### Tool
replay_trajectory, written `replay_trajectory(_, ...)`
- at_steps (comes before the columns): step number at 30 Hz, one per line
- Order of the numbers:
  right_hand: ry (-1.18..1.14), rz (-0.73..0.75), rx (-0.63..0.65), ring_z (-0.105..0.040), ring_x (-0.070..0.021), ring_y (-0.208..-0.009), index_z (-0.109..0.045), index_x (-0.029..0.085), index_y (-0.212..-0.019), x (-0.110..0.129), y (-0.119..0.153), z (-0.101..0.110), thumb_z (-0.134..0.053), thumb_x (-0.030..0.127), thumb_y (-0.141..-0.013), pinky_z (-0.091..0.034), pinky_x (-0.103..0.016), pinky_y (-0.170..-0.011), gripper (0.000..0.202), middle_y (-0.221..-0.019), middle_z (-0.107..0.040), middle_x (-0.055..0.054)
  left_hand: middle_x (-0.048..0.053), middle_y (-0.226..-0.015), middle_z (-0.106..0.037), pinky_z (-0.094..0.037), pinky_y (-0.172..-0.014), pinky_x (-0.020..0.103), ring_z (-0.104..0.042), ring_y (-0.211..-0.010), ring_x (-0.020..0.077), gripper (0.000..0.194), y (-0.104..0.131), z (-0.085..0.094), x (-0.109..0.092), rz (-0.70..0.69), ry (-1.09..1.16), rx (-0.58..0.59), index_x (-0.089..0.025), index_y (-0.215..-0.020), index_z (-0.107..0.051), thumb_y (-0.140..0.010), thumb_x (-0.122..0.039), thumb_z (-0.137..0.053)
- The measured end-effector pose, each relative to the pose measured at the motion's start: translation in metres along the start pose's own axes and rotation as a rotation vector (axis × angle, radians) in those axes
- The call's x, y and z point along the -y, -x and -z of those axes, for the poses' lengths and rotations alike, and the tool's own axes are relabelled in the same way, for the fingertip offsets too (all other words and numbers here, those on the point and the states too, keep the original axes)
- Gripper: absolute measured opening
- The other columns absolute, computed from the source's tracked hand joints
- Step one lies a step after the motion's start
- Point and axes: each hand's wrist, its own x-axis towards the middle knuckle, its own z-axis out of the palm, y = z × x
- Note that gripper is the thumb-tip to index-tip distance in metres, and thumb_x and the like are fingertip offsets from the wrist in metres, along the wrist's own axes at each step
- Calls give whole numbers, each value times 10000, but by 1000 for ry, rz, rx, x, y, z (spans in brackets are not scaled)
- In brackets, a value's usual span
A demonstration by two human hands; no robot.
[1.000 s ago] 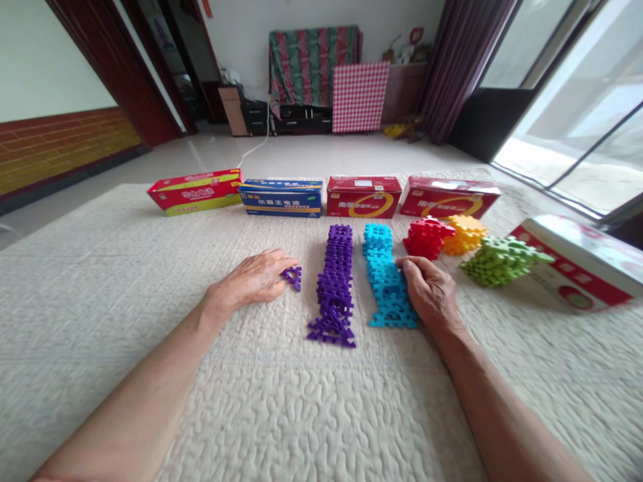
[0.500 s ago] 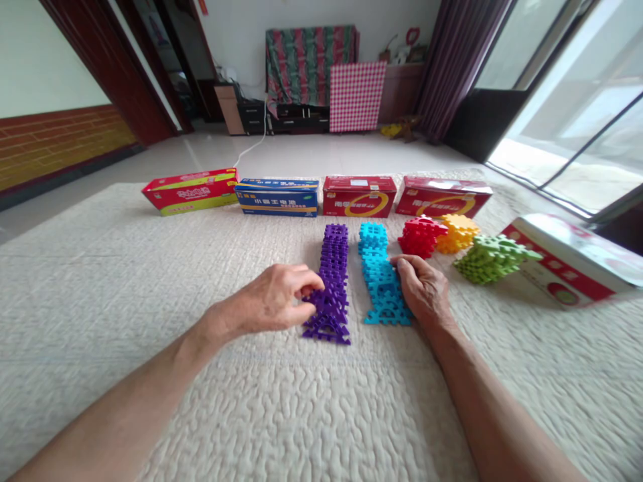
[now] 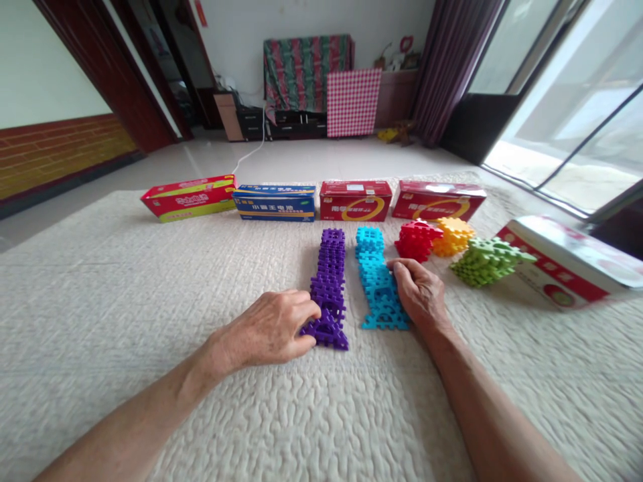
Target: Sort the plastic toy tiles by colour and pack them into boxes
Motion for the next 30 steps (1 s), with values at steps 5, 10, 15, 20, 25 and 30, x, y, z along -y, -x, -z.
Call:
replay_trajectory(5, 7, -7, -4, -610, -196, -646, -750, 171, -867, 2, 0, 0, -469, 462, -812, -461, -297, -633, 407, -738, -718, -59, 24, -905, -650, -466, -706, 303, -606, -783, 176, 184, 0, 1, 3, 24, 29, -17, -184, -961, -629, -804, -278, -641)
replay_trajectory(10, 20, -11, -4, -601, -194, -629, -749, 171, -861, 3, 0, 0, -461, 480, -800, -459, -301, -633, 426, -733, -715, -61, 14, -839, -639, -454, -693, 294, -591, -739, 162, 213, -1, 5, 6, 11, 91, -79, -180, -897, -634, -800, -364, -679)
replay_trajectory(15, 31, 4, -1, -596, -193, -615, -746, 193, -854, 2, -1, 1, -469, 482, -797, -457, -300, -620, 405, -716, -712, -49, 8, -725, -627, -428, -643, 263, -560, -657, 129, 258, -7, 0, 8, 3, 243, -211, -166, -758, -627, -845, -408, -626)
replay_trajectory(20, 43, 14, -9, -620, -203, -652, -749, 194, -854, 0, -2, 0, -483, 478, -786, -466, -300, -627, 395, -738, -722, -52, -11, -569, -519, -363, -563, 241, -465, -538, 93, 444, -13, -15, 27, 110, 341, -365, -167, -563, -523, -944, -380, -444)
replay_trajectory(25, 72, -1, 1, -634, -209, -692, -754, 193, -872, -1, -3, 1, -490, 485, -773, -479, -296, -653, 407, -754, -727, -54, 0, -556, -549, -392, -586, 230, -503, -550, 104, 482, -14, -28, 47, 235, 370, -429, -174, -539, -523, -951, -384, -388)
replay_trajectory(30, 96, -30, 18, -639, -204, -690, -757, 199, -884, -2, -4, 2, -495, 504, -758, -478, -286, -639, 422, -762, -728, -48, 5, -561, -598, -405, -608, 228, -561, -567, 115, 473, -19, -38, 54, 324, 457, -436, -174, -554, -572, -932, -407, -408)
